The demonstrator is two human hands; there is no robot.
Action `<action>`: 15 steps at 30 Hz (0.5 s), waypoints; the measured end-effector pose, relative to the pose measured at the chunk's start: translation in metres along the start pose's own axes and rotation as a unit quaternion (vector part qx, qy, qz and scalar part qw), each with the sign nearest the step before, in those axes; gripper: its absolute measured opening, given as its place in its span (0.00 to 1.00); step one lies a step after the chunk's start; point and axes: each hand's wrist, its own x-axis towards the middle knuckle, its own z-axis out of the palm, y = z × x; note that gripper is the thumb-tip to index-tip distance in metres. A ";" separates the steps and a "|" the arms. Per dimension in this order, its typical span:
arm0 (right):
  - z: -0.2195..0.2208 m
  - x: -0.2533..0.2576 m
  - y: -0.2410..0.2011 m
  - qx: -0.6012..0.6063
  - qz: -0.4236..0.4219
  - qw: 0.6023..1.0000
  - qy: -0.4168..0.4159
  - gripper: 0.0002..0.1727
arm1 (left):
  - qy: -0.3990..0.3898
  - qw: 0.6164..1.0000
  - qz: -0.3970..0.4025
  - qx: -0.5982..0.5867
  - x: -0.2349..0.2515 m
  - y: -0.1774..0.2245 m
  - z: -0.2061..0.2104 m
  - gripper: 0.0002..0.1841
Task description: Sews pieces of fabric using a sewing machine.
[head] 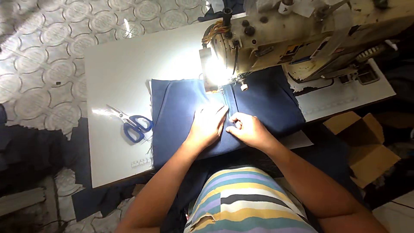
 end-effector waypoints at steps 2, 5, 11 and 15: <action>-0.001 0.000 0.001 -0.009 -0.007 1.000 -0.003 0.12 | -0.002 1.000 0.011 0.012 -0.001 0.001 0.000 0.21; -0.001 -0.001 -0.001 -0.025 -0.003 1.000 -0.005 0.11 | -0.009 0.999 0.007 0.031 -0.005 0.009 -0.004 0.21; -0.008 -0.015 -0.001 -0.053 0.027 0.998 -0.002 0.09 | 0.029 0.999 -0.032 0.008 -0.031 0.042 0.010 0.19; -0.012 -0.015 -0.001 -0.050 0.013 0.999 -0.009 0.09 | 0.034 0.999 -0.035 -0.002 -0.031 0.044 0.011 0.18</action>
